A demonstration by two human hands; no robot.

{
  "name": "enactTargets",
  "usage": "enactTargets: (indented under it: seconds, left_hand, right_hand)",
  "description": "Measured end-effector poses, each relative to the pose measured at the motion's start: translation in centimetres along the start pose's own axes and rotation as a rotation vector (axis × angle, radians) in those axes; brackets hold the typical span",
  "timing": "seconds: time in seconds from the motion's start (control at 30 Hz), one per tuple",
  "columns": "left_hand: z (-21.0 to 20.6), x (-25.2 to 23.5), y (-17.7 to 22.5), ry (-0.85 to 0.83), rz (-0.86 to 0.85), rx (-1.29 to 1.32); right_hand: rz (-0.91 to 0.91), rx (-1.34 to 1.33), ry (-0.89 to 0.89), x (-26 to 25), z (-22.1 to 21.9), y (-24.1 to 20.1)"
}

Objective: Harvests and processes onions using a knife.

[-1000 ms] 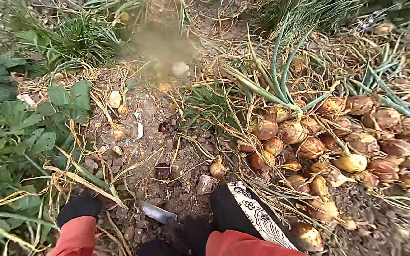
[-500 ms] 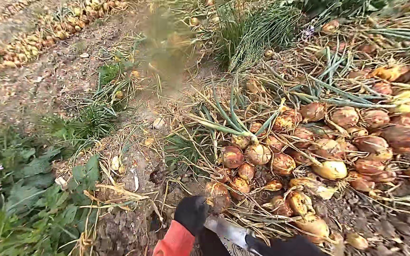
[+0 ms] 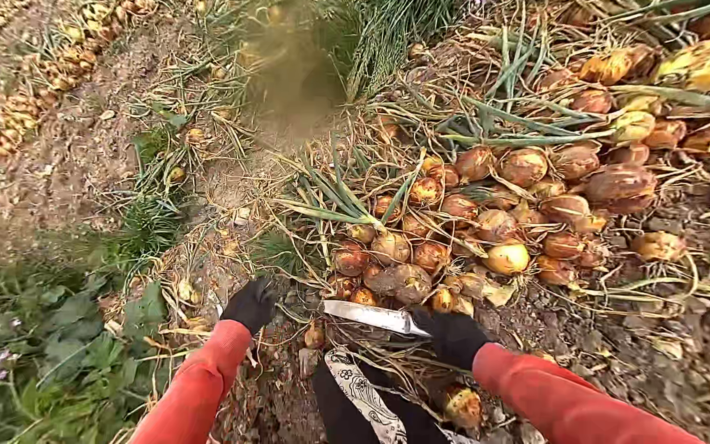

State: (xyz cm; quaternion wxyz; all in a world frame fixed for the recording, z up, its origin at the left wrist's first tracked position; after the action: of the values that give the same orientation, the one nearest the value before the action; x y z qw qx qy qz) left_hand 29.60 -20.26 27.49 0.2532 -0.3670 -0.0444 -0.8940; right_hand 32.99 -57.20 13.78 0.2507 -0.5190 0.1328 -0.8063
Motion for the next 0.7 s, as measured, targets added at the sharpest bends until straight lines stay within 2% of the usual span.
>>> enactTargets:
  seconds: [0.13, 0.23, 0.3, 0.4, 0.47, 0.57, 0.7]
  left_hand:
    - [-1.3, 4.3, -11.9, -0.175, 0.134, -0.172]
    - [-2.2, 9.7, -18.7, -0.312, 0.289, -0.248]
    - [-2.4, 13.3, -21.3, -0.357, 0.364, -0.211]
    - [-3.4, 16.1, -23.6, -0.349, 0.362, -0.128]
    - [-4.8, 14.8, -25.0, -0.315, 0.326, -0.104]
    - [-7.6, 9.6, -25.7, -0.255, 0.268, -0.050]
    - [-11.4, 0.2, -24.0, -0.105, 0.169, 0.014]
  right_hand:
    - [0.025, -0.043, 0.058, -1.2, 1.4, 0.8]
    - [0.052, -0.079, 0.162, -2.1, 2.1, 0.4]
    - [0.030, -0.161, 0.325, -2.7, 0.9, 0.0]
    - [0.008, -0.354, 0.589, -3.3, 0.5, -1.0]
    - [0.001, -0.371, 0.723, -3.9, 2.4, -2.9]
    - [-0.218, -0.123, 0.645, -6.1, 6.1, -5.2]
    - [-0.315, -0.013, 0.662, -9.3, 7.3, -4.3]
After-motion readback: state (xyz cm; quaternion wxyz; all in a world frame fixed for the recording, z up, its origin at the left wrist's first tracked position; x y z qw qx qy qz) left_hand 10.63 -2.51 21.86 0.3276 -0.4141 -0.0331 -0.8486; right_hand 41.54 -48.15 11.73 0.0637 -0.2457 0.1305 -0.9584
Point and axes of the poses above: each hand's wrist, its own x-axis away from the middle knuckle, its own z-axis out of the back of the hand, y = z × x, the point moved 1 cm from there along -x, towards the middle knuckle, and after that the axes turned 9 degrees about -x, right-handed, at the moved point
